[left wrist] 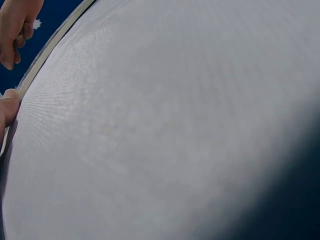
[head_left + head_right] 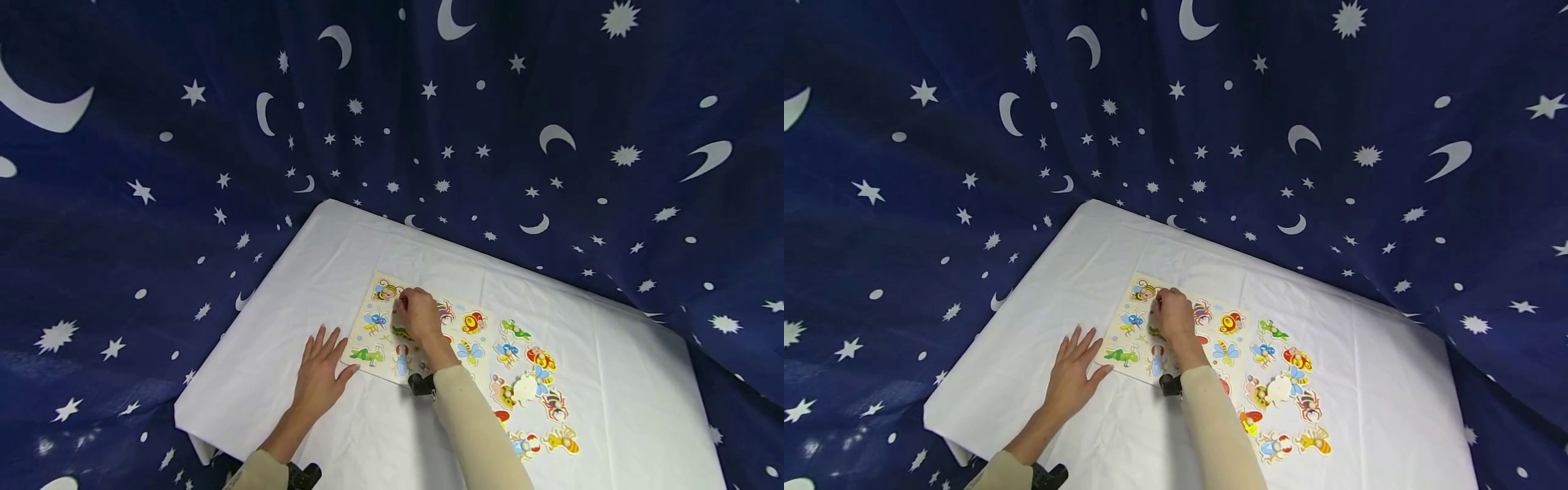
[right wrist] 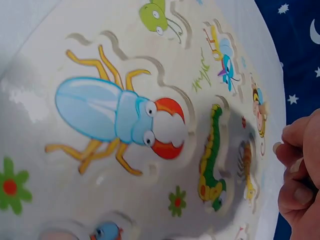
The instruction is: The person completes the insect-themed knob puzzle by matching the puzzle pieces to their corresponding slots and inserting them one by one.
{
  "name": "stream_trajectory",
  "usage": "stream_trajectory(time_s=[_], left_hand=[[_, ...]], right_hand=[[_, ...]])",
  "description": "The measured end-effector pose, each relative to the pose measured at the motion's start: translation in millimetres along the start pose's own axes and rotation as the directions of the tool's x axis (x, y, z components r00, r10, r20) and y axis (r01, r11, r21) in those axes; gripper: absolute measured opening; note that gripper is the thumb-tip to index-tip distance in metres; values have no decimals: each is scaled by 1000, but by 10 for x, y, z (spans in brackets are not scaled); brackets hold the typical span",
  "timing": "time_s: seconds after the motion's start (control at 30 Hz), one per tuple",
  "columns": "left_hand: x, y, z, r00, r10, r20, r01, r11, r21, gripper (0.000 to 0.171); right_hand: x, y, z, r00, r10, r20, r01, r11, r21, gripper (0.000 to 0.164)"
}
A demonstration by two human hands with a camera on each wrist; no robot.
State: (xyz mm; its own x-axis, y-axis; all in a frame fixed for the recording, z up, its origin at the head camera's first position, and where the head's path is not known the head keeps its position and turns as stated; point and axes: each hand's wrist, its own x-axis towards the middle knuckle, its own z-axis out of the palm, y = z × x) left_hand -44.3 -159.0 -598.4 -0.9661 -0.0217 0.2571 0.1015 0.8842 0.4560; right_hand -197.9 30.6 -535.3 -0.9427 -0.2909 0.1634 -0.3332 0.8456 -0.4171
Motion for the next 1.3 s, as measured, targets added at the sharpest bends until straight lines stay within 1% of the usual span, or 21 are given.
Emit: stream_trajectory(time_s=[0.3, 0.4, 0.57, 0.7, 0.77, 0.87, 0.97, 1.07, 1.3], left_hand=[[-8, -20, -7, 999, 14, -30, -13, 1000, 9, 62], [-6, -28, -4, 999, 14, -29, -14, 1000, 11, 62], [-9, -24, 15, 1000, 12, -26, -12, 1000, -7, 62], [0, -3, 35, 999, 12, -35, -12, 1000, -15, 62], [10, 8, 42, 999, 10, -31, -11, 1000, -17, 61], [29, 5, 29, 1000, 10, -22, -10, 1000, -20, 61], [43, -11, 8, 1000, 8, -22, -8, 1000, -15, 62], [44, -10, 3, 1000, 11, -27, -12, 1000, -16, 62], [13, 4, 3, 1000, 4, -19, -4, 1000, -19, 61]], right_hand=[[1, 128, -120, 999, 30, 17, -30, 999, -14, 8], [0, 191, -155, 997, 67, 23, -67, 998, -10, 11], [0, 304, -220, 995, 104, 5, -104, 995, 3, 12], [-23, 452, -288, 991, 132, -7, -132, 991, 7, 12], [-50, 546, -340, 988, 153, 0, -153, 988, 2, 13], [-91, 667, -412, 985, 175, -2, -175, 984, -14, 14], [-113, 740, -470, 982, 188, -3, -188, 982, -15, 15], [-129, 809, -515, 976, 214, -26, -215, 976, -34, 16], [-222, 1029, -582, 961, 272, -46, -275, 957, -89, 18]])
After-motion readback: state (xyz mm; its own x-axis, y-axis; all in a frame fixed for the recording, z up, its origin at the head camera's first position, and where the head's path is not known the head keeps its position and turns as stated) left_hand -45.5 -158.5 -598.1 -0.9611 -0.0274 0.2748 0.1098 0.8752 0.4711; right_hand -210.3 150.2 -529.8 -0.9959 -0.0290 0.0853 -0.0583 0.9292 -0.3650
